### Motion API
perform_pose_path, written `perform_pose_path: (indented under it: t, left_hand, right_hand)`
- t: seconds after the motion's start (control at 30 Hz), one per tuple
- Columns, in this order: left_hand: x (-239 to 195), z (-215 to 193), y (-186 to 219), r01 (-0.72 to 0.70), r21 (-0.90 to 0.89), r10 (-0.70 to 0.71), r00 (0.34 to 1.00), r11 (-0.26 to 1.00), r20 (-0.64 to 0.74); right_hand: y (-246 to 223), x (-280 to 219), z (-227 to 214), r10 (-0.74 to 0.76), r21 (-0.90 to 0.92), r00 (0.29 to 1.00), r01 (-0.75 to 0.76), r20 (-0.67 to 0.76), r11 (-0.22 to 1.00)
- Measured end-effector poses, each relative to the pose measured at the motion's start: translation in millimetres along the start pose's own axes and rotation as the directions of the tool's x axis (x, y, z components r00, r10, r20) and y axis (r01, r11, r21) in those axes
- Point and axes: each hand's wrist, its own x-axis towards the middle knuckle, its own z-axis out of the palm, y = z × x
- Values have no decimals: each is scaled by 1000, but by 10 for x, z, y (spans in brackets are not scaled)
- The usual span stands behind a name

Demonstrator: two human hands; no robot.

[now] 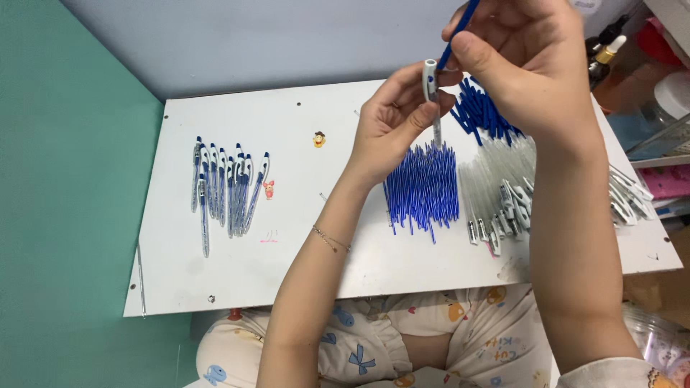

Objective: The person assembles blue ballpoint pens by inserting blue ink cartridges into white pen bodies. They pick up a pen body and a cartridge, insert the cartridge, and place the assembled pen on the table. This process is repeated multiple times.

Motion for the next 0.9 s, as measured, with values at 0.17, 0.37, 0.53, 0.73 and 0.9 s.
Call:
perform_pose_path:
  t: [0.17,0.37,0.53,0.73,0.9]
  left_hand:
    - [-16,98,135,-27,8,27,1000,1000,13]
    - [-19,95,99,-34,12,34,999,999,29]
    - [-25,66,75,16,22,-18,997,1000,71]
    - [-46,78,33,58,13,-59,994,998,92]
    - [-52,84,9,53,27,-55,994,998,99]
  right_hand:
    - [-44,-4,18,-17,-30,1000,17,-24,999]
    - [-42,-27,52,-57,-68,997,53,-57,996]
    - [-67,-76,57,-71,-67,997,69,-28,995]
    - [27,-91,-43,-148,-160,989,149,17,976]
    - [27,-121,-10,-112,-115,994,110,-12,987]
